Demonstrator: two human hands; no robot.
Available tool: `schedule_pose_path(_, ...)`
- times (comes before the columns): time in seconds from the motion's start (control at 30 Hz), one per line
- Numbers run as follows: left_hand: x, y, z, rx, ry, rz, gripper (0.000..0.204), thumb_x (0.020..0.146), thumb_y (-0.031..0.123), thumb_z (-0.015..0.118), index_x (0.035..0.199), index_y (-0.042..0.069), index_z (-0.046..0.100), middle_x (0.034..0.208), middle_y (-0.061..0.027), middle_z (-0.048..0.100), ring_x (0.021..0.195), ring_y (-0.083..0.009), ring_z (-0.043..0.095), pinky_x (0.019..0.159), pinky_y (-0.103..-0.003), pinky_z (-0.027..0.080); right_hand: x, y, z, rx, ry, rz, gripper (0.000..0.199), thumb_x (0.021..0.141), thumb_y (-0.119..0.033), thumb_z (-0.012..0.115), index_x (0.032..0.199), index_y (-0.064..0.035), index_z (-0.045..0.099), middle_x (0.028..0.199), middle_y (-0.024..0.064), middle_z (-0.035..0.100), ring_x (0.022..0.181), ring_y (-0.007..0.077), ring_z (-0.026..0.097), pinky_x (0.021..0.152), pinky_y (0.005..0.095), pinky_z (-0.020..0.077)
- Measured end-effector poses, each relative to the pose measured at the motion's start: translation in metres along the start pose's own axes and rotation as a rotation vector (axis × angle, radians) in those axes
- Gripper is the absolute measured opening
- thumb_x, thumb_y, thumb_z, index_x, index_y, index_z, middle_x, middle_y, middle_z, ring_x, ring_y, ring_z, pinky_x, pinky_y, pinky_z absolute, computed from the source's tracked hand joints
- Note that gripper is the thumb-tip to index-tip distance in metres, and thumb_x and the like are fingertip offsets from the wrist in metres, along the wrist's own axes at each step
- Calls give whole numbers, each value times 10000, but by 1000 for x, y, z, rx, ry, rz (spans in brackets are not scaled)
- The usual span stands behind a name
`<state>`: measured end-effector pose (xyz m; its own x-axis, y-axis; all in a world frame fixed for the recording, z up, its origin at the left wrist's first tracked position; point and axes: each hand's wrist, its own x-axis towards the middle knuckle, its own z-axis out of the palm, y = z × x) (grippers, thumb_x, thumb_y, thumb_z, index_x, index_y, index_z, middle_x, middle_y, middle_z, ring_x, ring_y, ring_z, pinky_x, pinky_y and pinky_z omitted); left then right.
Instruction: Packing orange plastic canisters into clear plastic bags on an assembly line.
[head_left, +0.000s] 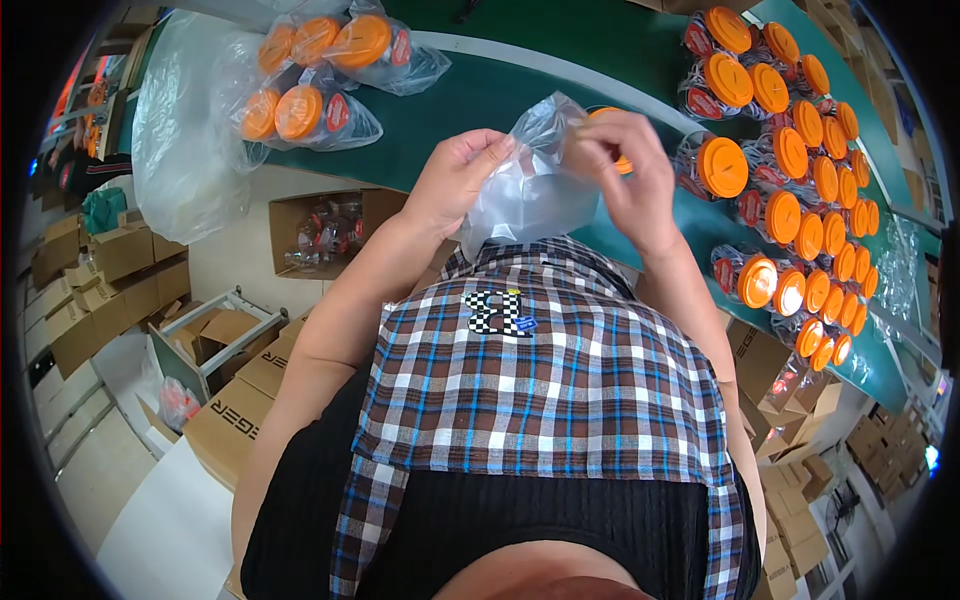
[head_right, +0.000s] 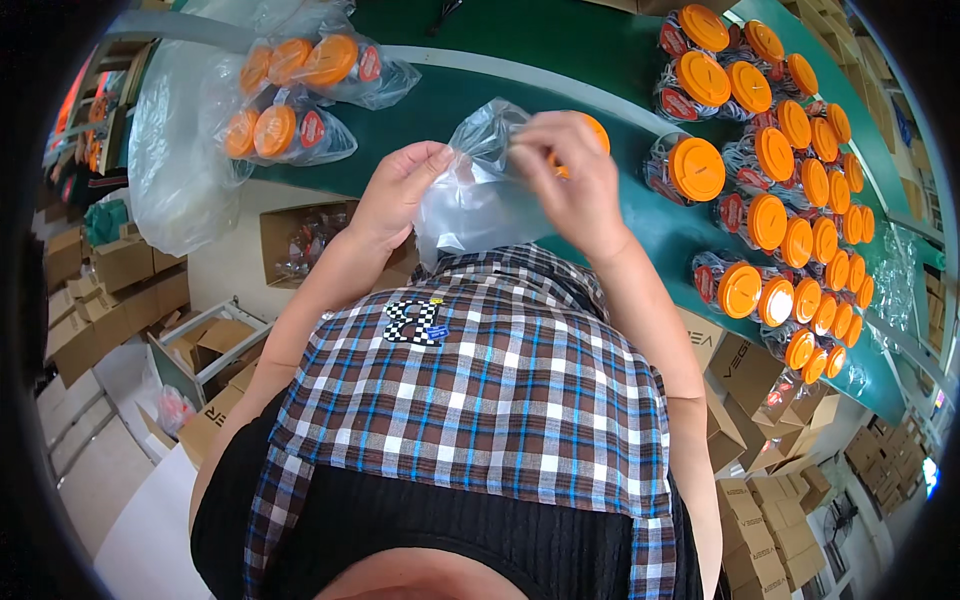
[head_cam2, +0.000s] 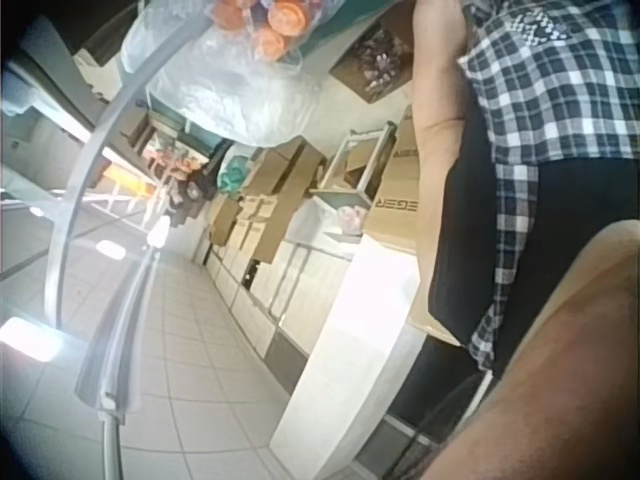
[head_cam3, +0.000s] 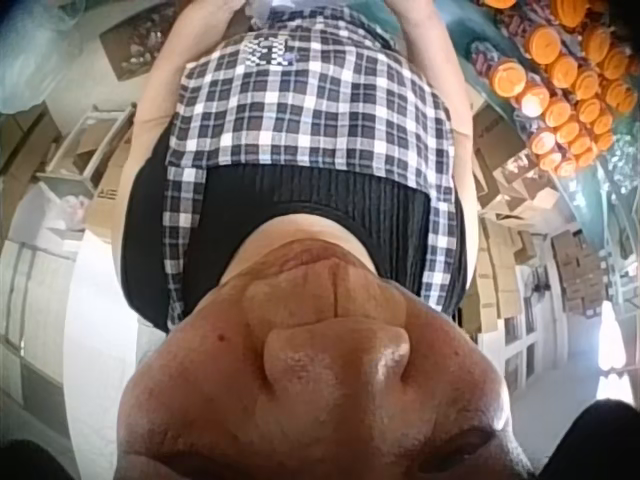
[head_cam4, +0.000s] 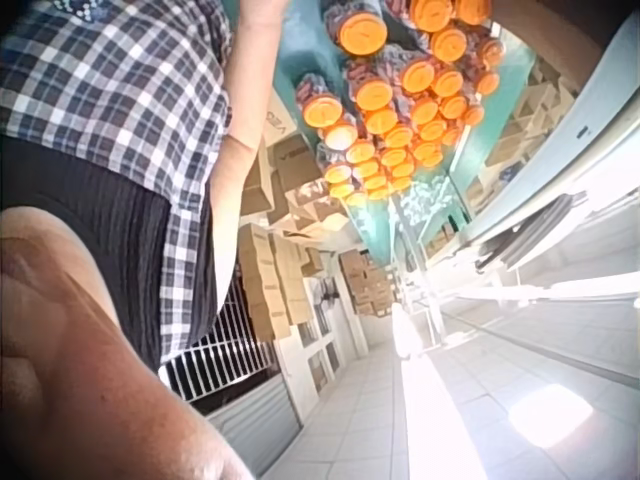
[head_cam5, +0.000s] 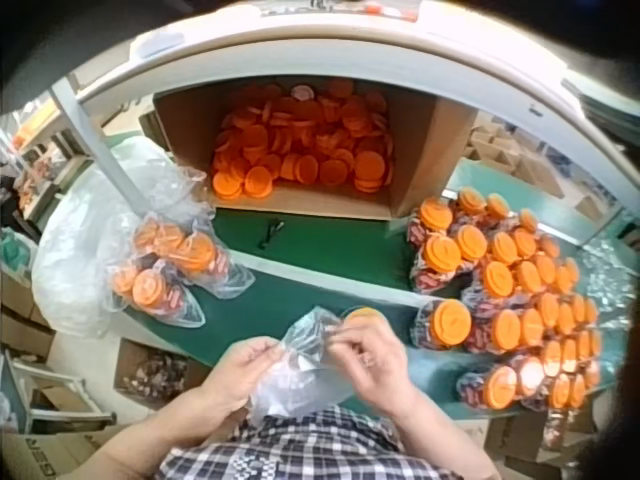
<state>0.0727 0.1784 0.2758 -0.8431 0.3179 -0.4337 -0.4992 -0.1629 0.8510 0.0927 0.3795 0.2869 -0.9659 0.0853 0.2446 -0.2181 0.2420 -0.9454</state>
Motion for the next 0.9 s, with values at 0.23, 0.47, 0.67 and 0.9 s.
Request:
schedule_pose_path(0.23,3,5,0,257,-55,147,147,954,134,616,1001,6,671,872,-64,672,754,-86,586,687,-186,478,-1,11,14,-234,-204,-208,185,806,42,673,983,-5,647,910,77,631,704,154,542,636,231,452)
schedule_pose_path(0.47,12,0,-12,43,-29,88,140,954,135,605,998,8,647,883,-63,674,767,-100,577,704,-200,471,-4,13,-4,-162,-138,-81,126,842,39,640,960,-4,629,932,82,625,714,150,551,648,238,452)
schedule_pose_path(0.67,28,1,-31,-73,94,129,98,965,139,575,945,43,572,970,-89,679,809,-141,599,753,-231,483,-9,10,-29,463,-4,146,61,855,5,649,909,-1,621,874,62,622,704,143,542,655,261,458)
schedule_pose_path(0.9,27,25,-11,-273,15,156,123,979,164,505,903,69,525,915,-121,680,744,-166,591,713,-247,482,-2,-9,-50,70,-284,118,87,884,-75,667,837,-22,616,821,62,618,742,145,550,676,245,454)
